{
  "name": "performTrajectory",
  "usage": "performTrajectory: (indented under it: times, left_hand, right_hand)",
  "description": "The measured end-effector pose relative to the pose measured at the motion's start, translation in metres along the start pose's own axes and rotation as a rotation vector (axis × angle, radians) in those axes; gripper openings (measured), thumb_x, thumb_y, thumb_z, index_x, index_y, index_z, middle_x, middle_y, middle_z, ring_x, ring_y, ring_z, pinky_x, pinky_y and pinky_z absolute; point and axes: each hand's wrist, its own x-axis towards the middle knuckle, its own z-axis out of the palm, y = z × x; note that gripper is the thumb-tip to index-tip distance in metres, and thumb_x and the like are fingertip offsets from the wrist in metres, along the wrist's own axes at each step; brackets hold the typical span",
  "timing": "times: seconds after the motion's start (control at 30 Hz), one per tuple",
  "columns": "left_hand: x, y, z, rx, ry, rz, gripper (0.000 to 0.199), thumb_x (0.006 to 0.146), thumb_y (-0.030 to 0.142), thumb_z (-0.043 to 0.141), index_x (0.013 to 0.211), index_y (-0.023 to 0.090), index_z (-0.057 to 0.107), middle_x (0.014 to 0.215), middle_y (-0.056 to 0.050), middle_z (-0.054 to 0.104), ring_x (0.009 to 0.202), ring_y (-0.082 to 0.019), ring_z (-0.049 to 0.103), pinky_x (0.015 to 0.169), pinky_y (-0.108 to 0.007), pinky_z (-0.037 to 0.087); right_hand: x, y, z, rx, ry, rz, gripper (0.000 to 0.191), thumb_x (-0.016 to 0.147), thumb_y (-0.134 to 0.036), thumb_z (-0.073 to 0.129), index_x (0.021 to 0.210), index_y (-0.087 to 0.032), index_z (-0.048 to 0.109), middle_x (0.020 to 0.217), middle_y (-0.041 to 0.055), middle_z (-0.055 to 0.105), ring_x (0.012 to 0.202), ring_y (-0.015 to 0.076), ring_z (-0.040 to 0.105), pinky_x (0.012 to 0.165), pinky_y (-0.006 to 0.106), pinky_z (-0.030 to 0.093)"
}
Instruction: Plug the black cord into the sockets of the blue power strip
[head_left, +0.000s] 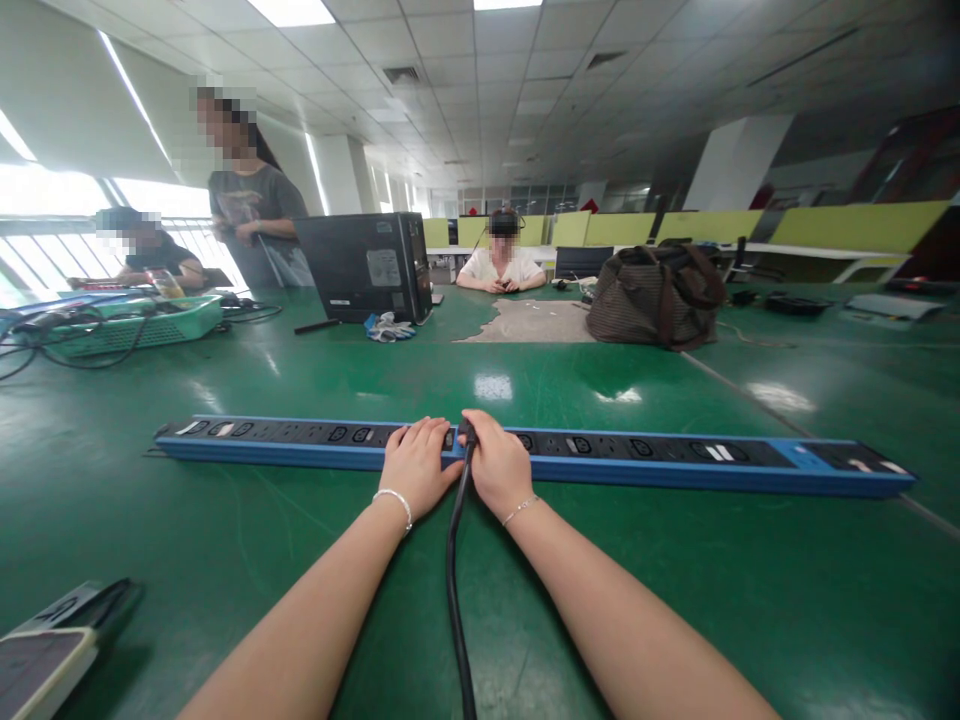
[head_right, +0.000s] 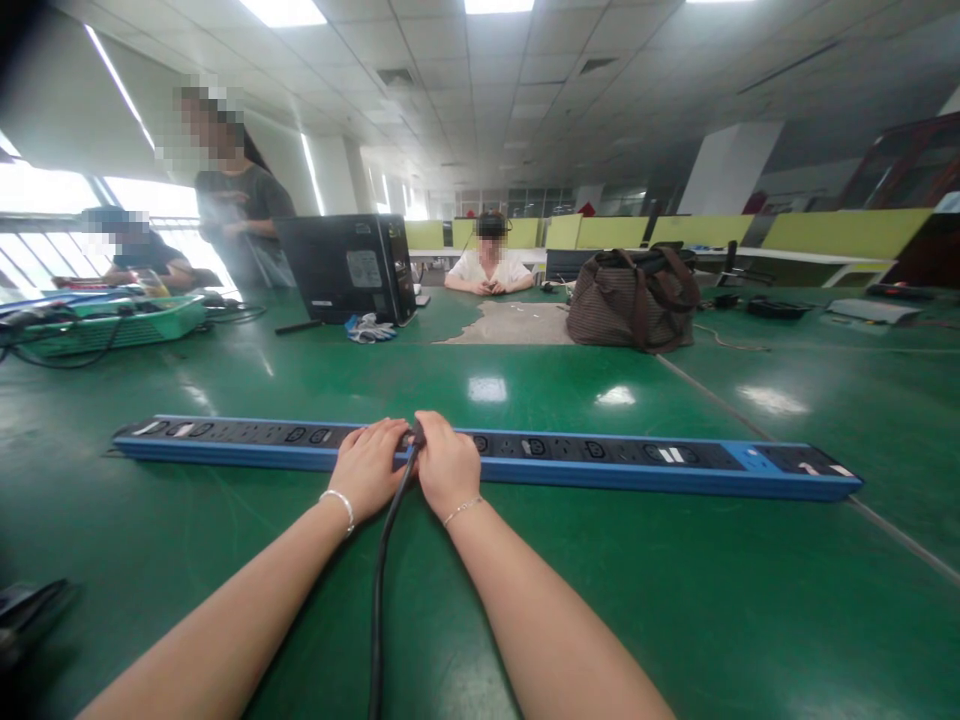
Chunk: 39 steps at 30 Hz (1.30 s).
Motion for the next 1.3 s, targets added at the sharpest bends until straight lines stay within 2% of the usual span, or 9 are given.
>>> performTrajectory:
  times: [0.1, 0.17, 0.27, 0.4, 0.53, 0.7, 0.83, 1.07, 1.3]
  left_hand:
    - [0.0, 0.0, -0.001, 0.0, -0.013, 0.008, 0.05, 0.08, 0.047, 0.053, 0.121, 0.018, 0.05, 0.128, -0.009, 0.056, 0.122, -0.025, 0.046, 0.102, -0.044, 0.03]
    - [0.0, 0.0, -0.001, 0.001, -0.015, 0.007, 0.052, 0.079, 0.05, 0.052, 0.121, 0.019, 0.05, 0.128, -0.009, 0.056, 0.122, -0.025, 0.045, 0.102, -0.044, 0.03]
    - [0.0, -0.001, 0.0, 0.005, -0.021, -0.005, 0.055, 0.079, 0.053, 0.051, 0.122, 0.019, 0.049, 0.129, -0.009, 0.055, 0.123, -0.025, 0.045, 0.103, -0.044, 0.029]
    - [0.001, -0.002, 0.001, 0.007, -0.026, -0.007, 0.056, 0.079, 0.056, 0.05, 0.122, 0.021, 0.049, 0.129, -0.009, 0.055, 0.123, -0.025, 0.045, 0.103, -0.043, 0.029]
    - [0.001, -0.003, 0.002, 0.005, -0.026, -0.004, 0.056, 0.079, 0.055, 0.05, 0.123, 0.019, 0.049, 0.129, -0.009, 0.055, 0.123, -0.025, 0.045, 0.103, -0.043, 0.029]
    - [0.001, -0.003, 0.002, 0.009, -0.03, -0.008, 0.057, 0.079, 0.055, 0.05, 0.123, 0.019, 0.049, 0.13, -0.01, 0.054, 0.123, -0.025, 0.045, 0.103, -0.043, 0.029]
    - [0.001, -0.002, 0.001, 0.0, -0.03, -0.007, 0.056, 0.079, 0.055, 0.05, 0.123, 0.02, 0.049, 0.13, -0.01, 0.054, 0.123, -0.024, 0.045, 0.103, -0.043, 0.028]
    - [0.002, -0.002, 0.0, -0.005, -0.04, -0.018, 0.056, 0.079, 0.055, 0.051, 0.123, 0.02, 0.049, 0.13, -0.01, 0.055, 0.123, -0.025, 0.045, 0.103, -0.044, 0.029]
    - [0.002, -0.001, -0.002, 0.006, -0.046, -0.017, 0.056, 0.079, 0.054, 0.051, 0.123, 0.019, 0.049, 0.13, -0.011, 0.054, 0.123, -0.025, 0.046, 0.103, -0.044, 0.03]
  right_hand:
    - [0.01, -0.004, -0.011, 0.151, 0.184, 0.072, 0.033, 0.088, -0.027, 0.043, 0.117, -0.019, 0.056, 0.117, 0.0059, 0.063, 0.106, 0.0163, 0.058, 0.091, 0.029, 0.045]
    - [0.015, 0.001, -0.023, 0.195, 0.212, 0.04, 0.032, 0.086, -0.029, 0.046, 0.115, -0.02, 0.058, 0.115, 0.0052, 0.064, 0.106, 0.0168, 0.058, 0.093, 0.03, 0.045]
    - [0.014, 0.026, -0.044, 0.215, 0.185, 0.059, 0.032, 0.082, -0.031, 0.053, 0.112, -0.022, 0.06, 0.114, 0.0055, 0.064, 0.105, 0.019, 0.059, 0.095, 0.034, 0.044]
    - [0.002, 0.071, -0.073, 0.274, 0.108, 0.281, 0.031, 0.076, -0.037, 0.059, 0.102, -0.021, 0.065, 0.096, 0.0044, 0.07, 0.089, 0.0199, 0.064, 0.084, 0.036, 0.049]
    - [-0.009, 0.092, -0.087, 0.263, 0.089, 0.307, 0.035, 0.078, -0.039, 0.057, 0.105, -0.018, 0.064, 0.094, 0.0068, 0.07, 0.083, 0.0195, 0.065, 0.08, 0.035, 0.05]
    - [-0.013, 0.091, -0.084, 0.162, 0.019, 0.264, 0.034, 0.08, -0.036, 0.056, 0.11, -0.023, 0.063, 0.098, 0.004, 0.07, 0.086, 0.0179, 0.065, 0.082, 0.033, 0.05]
    - [-0.015, 0.09, -0.082, 0.051, 0.015, 0.219, 0.031, 0.082, -0.033, 0.053, 0.11, -0.025, 0.064, 0.101, 0.0031, 0.07, 0.089, 0.0182, 0.065, 0.082, 0.033, 0.051]
    - [-0.014, 0.086, -0.087, -0.144, -0.027, 0.004, 0.03, 0.083, -0.027, 0.05, 0.108, -0.022, 0.066, 0.104, 0.0057, 0.069, 0.096, 0.0198, 0.064, 0.086, 0.035, 0.051]
    - [-0.017, 0.087, -0.094, -0.224, -0.06, -0.015, 0.029, 0.084, -0.029, 0.051, 0.107, -0.021, 0.066, 0.105, 0.0057, 0.069, 0.093, 0.0197, 0.065, 0.084, 0.033, 0.051]
